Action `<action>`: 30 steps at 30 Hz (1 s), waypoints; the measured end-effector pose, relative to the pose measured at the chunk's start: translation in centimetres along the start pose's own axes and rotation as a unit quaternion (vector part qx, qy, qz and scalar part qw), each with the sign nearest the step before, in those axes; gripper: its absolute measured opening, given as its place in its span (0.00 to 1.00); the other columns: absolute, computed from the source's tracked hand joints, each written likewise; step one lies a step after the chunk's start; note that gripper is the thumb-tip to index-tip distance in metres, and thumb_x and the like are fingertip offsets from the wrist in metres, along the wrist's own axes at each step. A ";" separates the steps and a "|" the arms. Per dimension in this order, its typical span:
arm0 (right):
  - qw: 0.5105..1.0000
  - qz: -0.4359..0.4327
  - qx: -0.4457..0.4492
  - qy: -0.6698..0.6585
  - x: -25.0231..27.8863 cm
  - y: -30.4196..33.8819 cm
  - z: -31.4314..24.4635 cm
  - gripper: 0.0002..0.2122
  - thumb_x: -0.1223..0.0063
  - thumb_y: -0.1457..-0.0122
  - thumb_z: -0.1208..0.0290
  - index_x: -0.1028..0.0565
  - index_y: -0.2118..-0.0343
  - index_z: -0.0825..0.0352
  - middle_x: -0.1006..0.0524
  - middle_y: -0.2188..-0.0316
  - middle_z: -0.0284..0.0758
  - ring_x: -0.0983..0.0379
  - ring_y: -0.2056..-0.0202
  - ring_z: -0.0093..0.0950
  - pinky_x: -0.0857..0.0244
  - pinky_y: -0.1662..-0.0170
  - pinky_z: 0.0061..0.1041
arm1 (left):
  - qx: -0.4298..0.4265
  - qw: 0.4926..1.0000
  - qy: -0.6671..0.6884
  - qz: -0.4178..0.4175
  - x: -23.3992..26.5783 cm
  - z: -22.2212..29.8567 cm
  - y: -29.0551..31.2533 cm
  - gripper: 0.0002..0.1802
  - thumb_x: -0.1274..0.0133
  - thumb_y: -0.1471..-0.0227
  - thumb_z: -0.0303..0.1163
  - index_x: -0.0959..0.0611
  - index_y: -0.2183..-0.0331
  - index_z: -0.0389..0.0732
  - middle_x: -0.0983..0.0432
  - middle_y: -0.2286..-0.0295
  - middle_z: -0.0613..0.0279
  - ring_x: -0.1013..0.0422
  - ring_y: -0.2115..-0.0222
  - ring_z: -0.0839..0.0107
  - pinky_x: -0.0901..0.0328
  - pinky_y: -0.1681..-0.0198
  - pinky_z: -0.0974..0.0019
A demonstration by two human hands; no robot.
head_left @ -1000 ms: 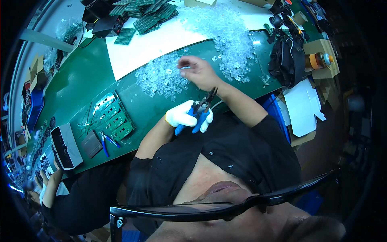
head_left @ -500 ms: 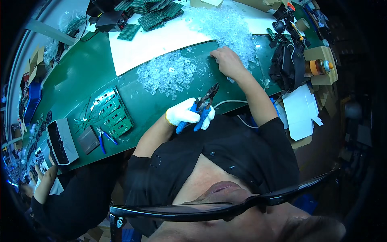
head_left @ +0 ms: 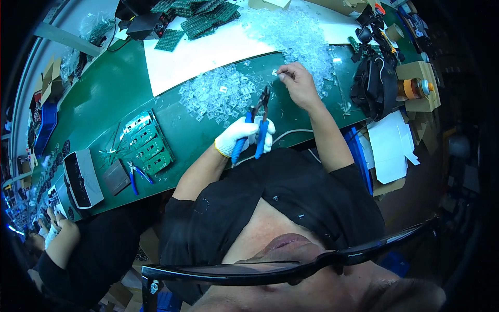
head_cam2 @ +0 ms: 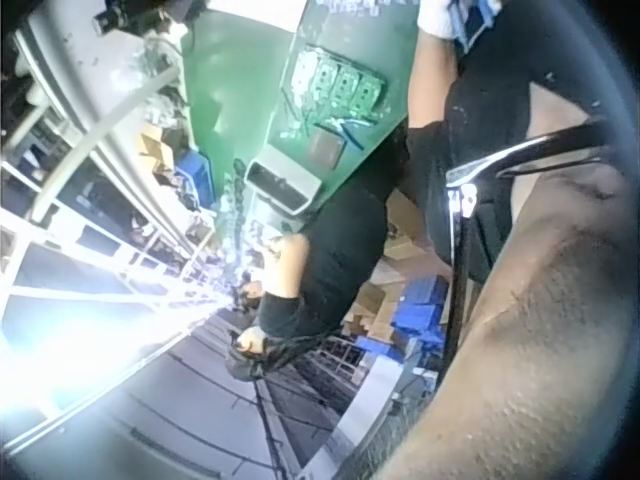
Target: Trimming small electronic components on a circuit board using a pair of pliers.
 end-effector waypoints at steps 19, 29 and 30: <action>0.978 -0.097 -0.038 -0.183 -2.5 -0.1 0.4 0.13 0.30 0.39 0.79 0.17 0.51 0.70 0.20 0.63 0.33 0.22 0.61 0.24 0.26 0.57 0.25 | -0.010 0.999 0.033 0.025 0.3 -0.1 -0.2 0.27 0.40 0.35 0.47 0.19 0.47 0.33 0.14 0.61 0.51 0.16 0.61 0.60 0.23 0.54 0.56; 0.916 -0.137 -0.094 -0.366 -3.4 2.9 -1.6 0.10 0.31 0.37 0.79 0.20 0.55 0.72 0.17 0.61 0.36 0.19 0.60 0.23 0.22 0.57 0.22 | -0.009 1.000 -0.013 0.016 0.1 0.0 -0.3 0.29 0.36 0.38 0.48 0.18 0.47 0.34 0.15 0.62 0.53 0.17 0.61 0.62 0.23 0.54 0.58; 0.916 -0.136 -0.093 -0.366 -3.3 3.0 -1.6 0.10 0.31 0.37 0.79 0.20 0.55 0.72 0.17 0.61 0.36 0.19 0.60 0.23 0.22 0.57 0.22 | -0.009 1.000 -0.014 0.016 0.0 0.1 -0.3 0.29 0.36 0.38 0.48 0.18 0.47 0.34 0.15 0.62 0.53 0.17 0.61 0.62 0.23 0.54 0.58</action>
Point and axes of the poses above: each hand's wrist, its own y-axis away from the middle knuckle, its own x-axis out of the back of the hand, z = x × y, the point moved 10 cm from there along -y, towards the middle knuckle
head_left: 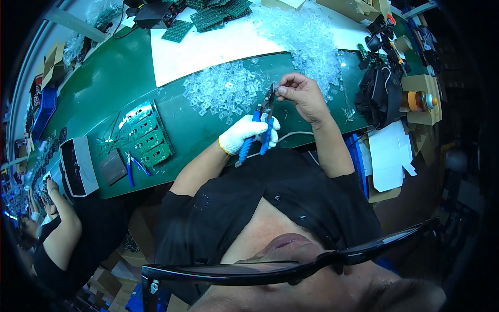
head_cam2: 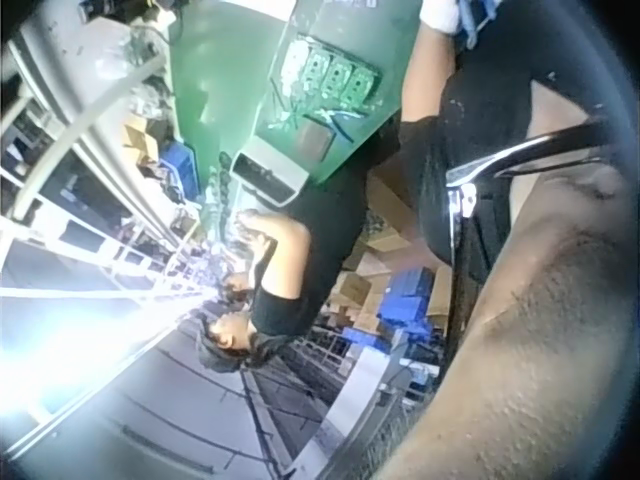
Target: Trimming small electronic components on a circuit board using a pair of pliers.
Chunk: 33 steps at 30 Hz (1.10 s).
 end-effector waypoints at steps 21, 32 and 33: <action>0.995 0.016 -0.054 0.078 1.3 0.2 -0.5 0.06 0.31 0.40 0.78 0.17 0.61 0.69 0.17 0.67 0.32 0.19 0.67 0.21 0.24 0.63 0.19 | 0.040 0.996 -0.049 -0.068 -2.0 0.8 1.6 0.37 0.26 0.51 0.51 0.20 0.53 0.31 0.15 0.69 0.55 0.17 0.68 0.66 0.23 0.63 0.64; 0.946 -0.065 0.138 0.285 -5.7 -0.4 -0.3 0.16 0.40 0.36 0.80 0.20 0.45 0.68 0.20 0.42 0.41 0.23 0.42 0.31 0.24 0.43 0.32 | 0.119 0.977 -0.055 -0.168 -3.5 -1.1 2.2 0.44 0.24 0.58 0.52 0.20 0.48 0.29 0.16 0.62 0.51 0.17 0.62 0.65 0.27 0.68 0.68; 0.899 -0.048 0.192 0.390 -5.6 0.0 -1.3 0.17 0.39 0.37 0.79 0.19 0.45 0.66 0.19 0.44 0.41 0.22 0.44 0.34 0.24 0.44 0.32 | 0.121 0.977 -0.054 -0.170 -3.6 -1.0 2.1 0.44 0.24 0.58 0.52 0.20 0.48 0.29 0.16 0.62 0.51 0.17 0.62 0.65 0.27 0.68 0.68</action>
Point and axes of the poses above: each hand's wrist, its own y-axis away from the middle knuckle, its own x-axis out of the back of the hand, z = x × y, the point moved 10 cm from there along -y, towards the middle knuckle
